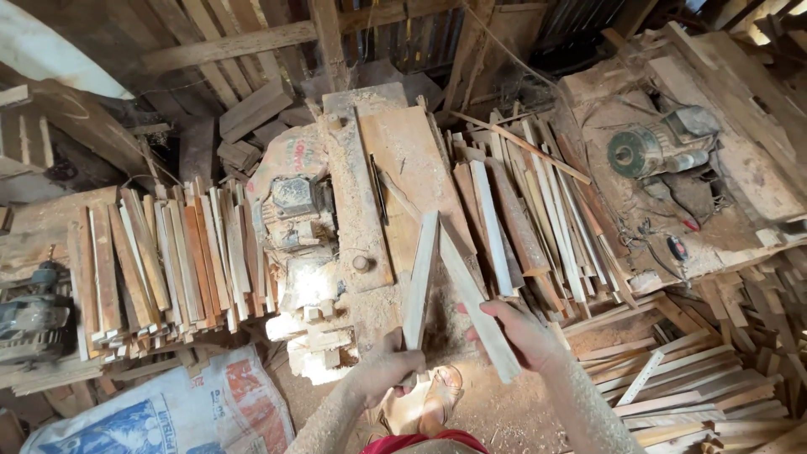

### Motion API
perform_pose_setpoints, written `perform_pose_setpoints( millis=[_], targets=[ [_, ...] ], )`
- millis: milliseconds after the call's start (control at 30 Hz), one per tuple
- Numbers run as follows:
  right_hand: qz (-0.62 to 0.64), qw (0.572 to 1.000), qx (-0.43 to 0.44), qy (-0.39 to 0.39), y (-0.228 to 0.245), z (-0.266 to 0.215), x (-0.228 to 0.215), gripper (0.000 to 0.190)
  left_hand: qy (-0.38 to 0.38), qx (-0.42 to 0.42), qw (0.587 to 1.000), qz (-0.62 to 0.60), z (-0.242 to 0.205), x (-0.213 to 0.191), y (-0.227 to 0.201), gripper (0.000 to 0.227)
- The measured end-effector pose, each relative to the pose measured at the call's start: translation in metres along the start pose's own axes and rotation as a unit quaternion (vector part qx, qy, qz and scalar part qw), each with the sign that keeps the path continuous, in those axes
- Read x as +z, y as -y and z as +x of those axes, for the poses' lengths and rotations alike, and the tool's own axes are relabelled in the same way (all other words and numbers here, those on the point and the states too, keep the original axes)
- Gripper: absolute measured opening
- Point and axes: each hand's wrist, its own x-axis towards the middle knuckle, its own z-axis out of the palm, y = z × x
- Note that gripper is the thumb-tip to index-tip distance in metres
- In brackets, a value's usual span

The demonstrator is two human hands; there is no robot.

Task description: Feeding thin wooden strips into a table saw to cut them to size

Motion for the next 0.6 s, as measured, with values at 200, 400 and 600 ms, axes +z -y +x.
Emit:
perform_pose_setpoints(
  millis=[200,400,600],
  targets=[
    [0.162,0.972,-0.062,0.157,-0.021,0.022,-0.013,0.050,0.053,0.104,0.932,-0.342,0.027,-0.008,0.023,0.028],
    [0.049,0.999,-0.016,0.016,-0.004,-0.013,0.016,0.048,0.054,0.035,0.994,-0.083,0.009,-0.011,0.001,0.015],
    [-0.139,0.982,-0.096,-0.084,-0.018,-0.033,0.065,0.041,-0.215,0.065,0.966,0.131,0.044,0.032,0.003,0.035]
  ],
)
